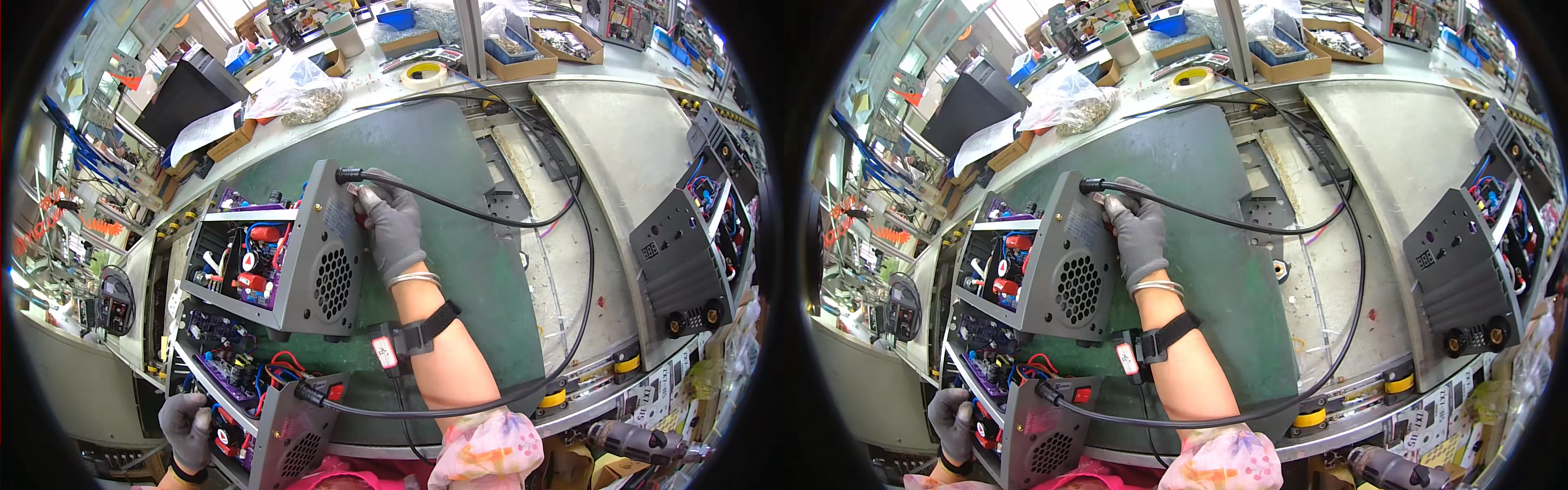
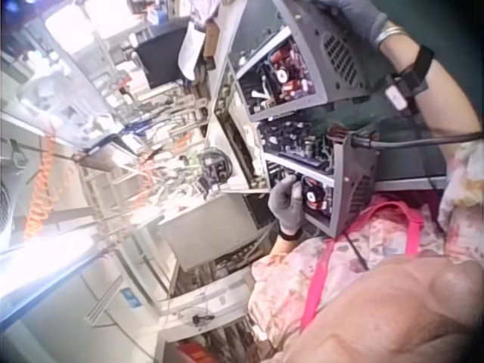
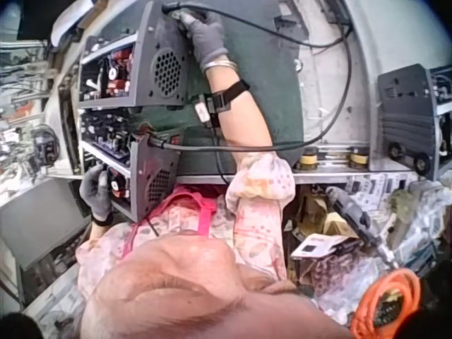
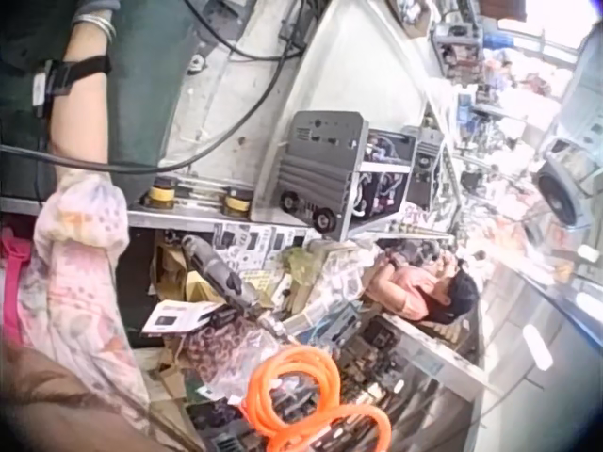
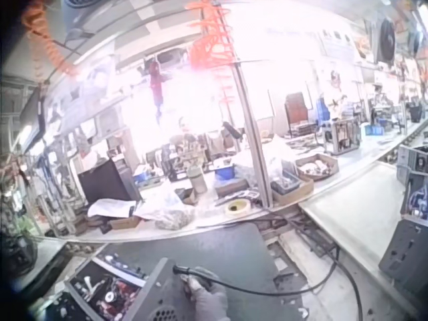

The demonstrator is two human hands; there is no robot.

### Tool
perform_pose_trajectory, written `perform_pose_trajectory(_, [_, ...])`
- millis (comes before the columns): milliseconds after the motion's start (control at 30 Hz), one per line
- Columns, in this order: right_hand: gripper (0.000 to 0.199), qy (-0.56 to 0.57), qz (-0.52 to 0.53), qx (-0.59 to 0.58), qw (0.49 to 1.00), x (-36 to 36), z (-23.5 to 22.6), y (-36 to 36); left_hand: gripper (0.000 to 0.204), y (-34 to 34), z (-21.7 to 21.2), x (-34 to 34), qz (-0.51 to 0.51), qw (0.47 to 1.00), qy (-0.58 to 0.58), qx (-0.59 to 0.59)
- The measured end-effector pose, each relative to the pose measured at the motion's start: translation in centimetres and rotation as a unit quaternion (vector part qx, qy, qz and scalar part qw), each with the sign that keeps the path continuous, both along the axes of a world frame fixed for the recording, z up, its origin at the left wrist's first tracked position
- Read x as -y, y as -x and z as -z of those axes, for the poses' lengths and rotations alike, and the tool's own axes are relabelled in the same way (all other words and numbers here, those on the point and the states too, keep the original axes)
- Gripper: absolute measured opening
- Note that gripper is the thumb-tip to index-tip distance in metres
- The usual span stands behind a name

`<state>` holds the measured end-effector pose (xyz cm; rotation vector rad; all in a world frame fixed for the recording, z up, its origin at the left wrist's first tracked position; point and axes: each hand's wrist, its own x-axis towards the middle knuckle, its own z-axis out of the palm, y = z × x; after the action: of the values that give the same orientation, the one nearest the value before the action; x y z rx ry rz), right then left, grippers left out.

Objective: Assembling and inspecting internal components of inverter welding machines on a factory production line.

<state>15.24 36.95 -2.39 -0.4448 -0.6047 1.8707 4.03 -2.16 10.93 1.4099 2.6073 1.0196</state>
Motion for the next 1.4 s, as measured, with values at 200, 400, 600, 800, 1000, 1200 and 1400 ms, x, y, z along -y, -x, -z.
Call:
perform_pose_trajectory(200, [0.036,0.014,0.017,0.018,1.0,0.4,-0.9,-0.2,0.037,0.1,0.1,0.3,-0.006,1.0,0.009,0.018])
perform_pose_trajectory(400, [0.036,0.027,0.031,0.029,0.999,0.5,-0.8,0.2,0.035,0.2,0.0,0.5,0.001,1.0,0.012,0.021])
perform_pose_trajectory(600, [0.033,-0.009,0.069,0.093,0.993,0.5,-0.3,1.1,0.032,0.3,0.0,0.5,0.005,1.0,0.015,0.022])
perform_pose_trajectory(800, [0.036,-0.089,0.101,0.19,0.973,0.8,-1.3,0.4,0.033,0.2,0.1,0.6,0.004,0.999,0.002,0.035])
perform_pose_trajectory(1000, [0.054,-0.138,0.122,0.47,0.863,0.3,0.0,-0.6,0.033,0.2,0.3,0.4,0.013,1.0,-0.014,0.0])
perform_pose_trajectory(1200, [0.05,-0.138,0.146,0.425,0.882,1.6,1.7,-0.8,0.025,0.3,0.2,0.1,0.058,0.998,-0.033,0.003])
perform_pose_trajectory(1400, [0.046,-0.201,0.122,0.503,0.832,7.1,1.9,-4.1,0.026,1.0,-0.6,0.1,0.136,0.99,-0.038,0.002])
